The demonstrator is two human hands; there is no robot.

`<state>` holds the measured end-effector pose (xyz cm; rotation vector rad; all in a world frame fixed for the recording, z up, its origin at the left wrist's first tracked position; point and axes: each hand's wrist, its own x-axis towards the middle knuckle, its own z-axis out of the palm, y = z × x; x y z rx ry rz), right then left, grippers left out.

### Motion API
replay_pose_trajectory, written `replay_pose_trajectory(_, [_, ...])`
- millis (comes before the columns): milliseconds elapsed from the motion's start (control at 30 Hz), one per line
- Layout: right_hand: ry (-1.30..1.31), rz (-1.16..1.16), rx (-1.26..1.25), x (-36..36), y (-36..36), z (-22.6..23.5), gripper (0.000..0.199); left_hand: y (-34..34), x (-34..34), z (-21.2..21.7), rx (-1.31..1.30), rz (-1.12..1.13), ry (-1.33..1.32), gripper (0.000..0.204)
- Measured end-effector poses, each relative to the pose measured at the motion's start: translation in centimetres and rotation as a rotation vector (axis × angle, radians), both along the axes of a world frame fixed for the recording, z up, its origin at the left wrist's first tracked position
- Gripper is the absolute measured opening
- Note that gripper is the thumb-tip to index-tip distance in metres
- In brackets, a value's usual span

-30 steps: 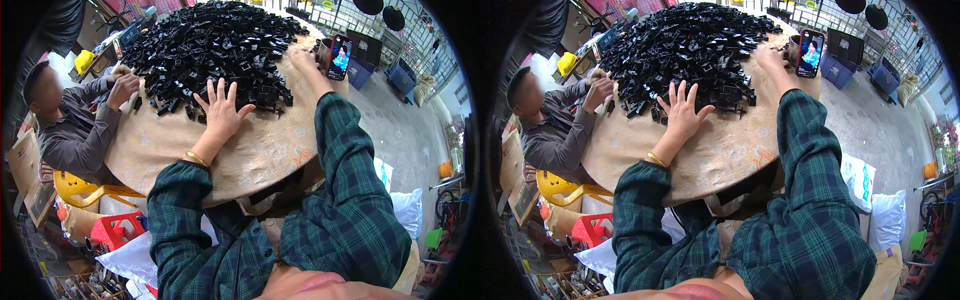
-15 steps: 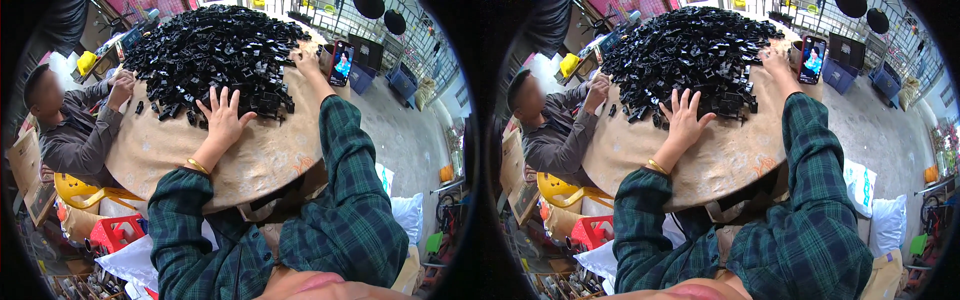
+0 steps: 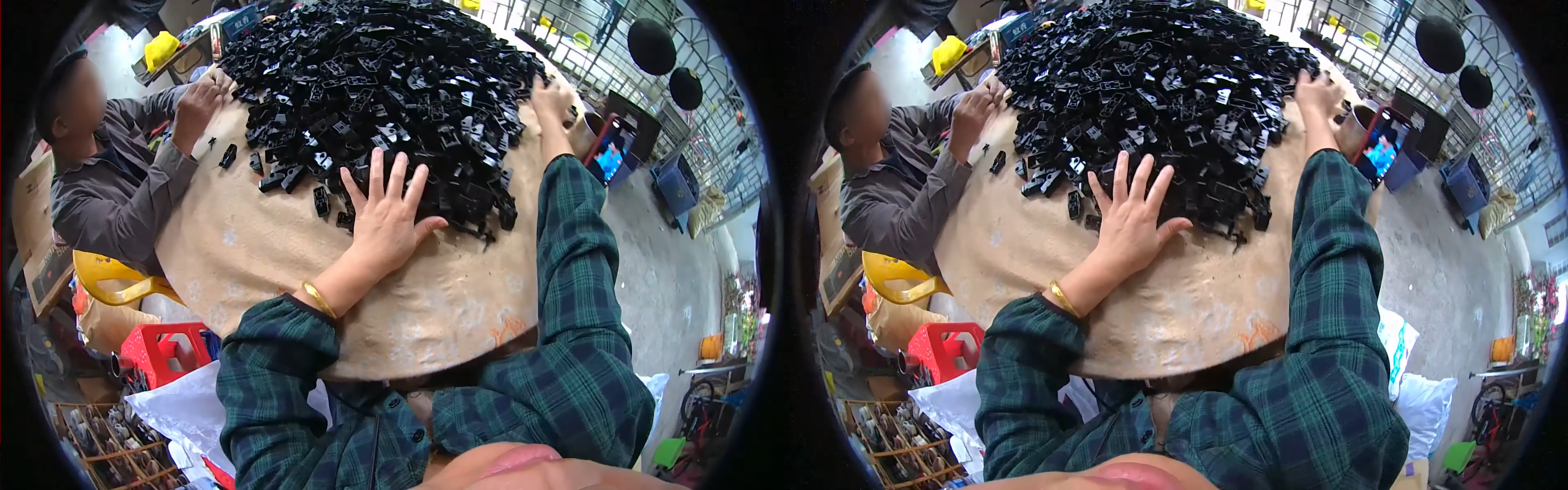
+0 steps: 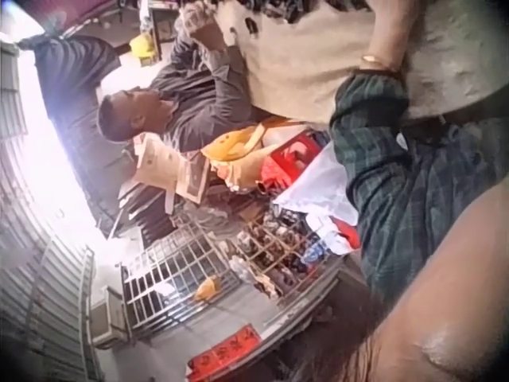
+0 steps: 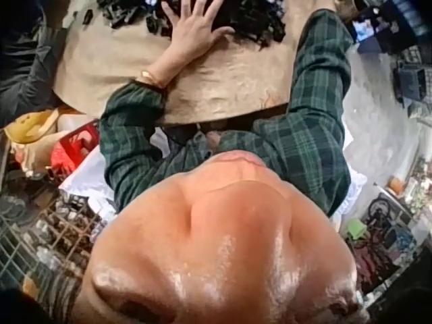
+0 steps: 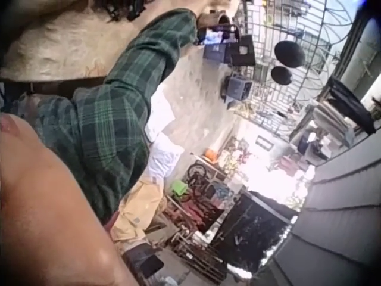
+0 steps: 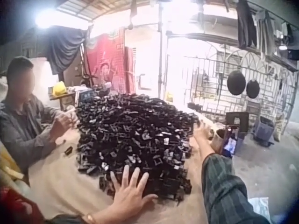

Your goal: Sorting black plastic components from a large pile on a round table.

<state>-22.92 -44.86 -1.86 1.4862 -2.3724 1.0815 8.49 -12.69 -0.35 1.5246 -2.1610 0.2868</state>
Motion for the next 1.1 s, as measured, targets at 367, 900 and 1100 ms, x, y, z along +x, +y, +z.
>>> replay_pose_trajectory(367, [-0.099, -0.421, 0.208, -1.8, -2.5, 0.2, 0.069, -0.2, 0.3, 0.3, 0.076, 0.016, 0.014, 0.069])
replay_pose_trajectory(900, [-0.255, 0.646, -0.009, 8.8, 2.9, -0.6, 0.057, -0.7, 0.4, -0.4, -0.050, 0.015, 0.029, 0.065])
replay_pose_trajectory(1100, [-0.537, 0.901, -0.147, 12.0, 6.8, -0.7, 0.029, -0.2, 0.1, 0.0, -0.169, -0.017, 0.037, 0.063])
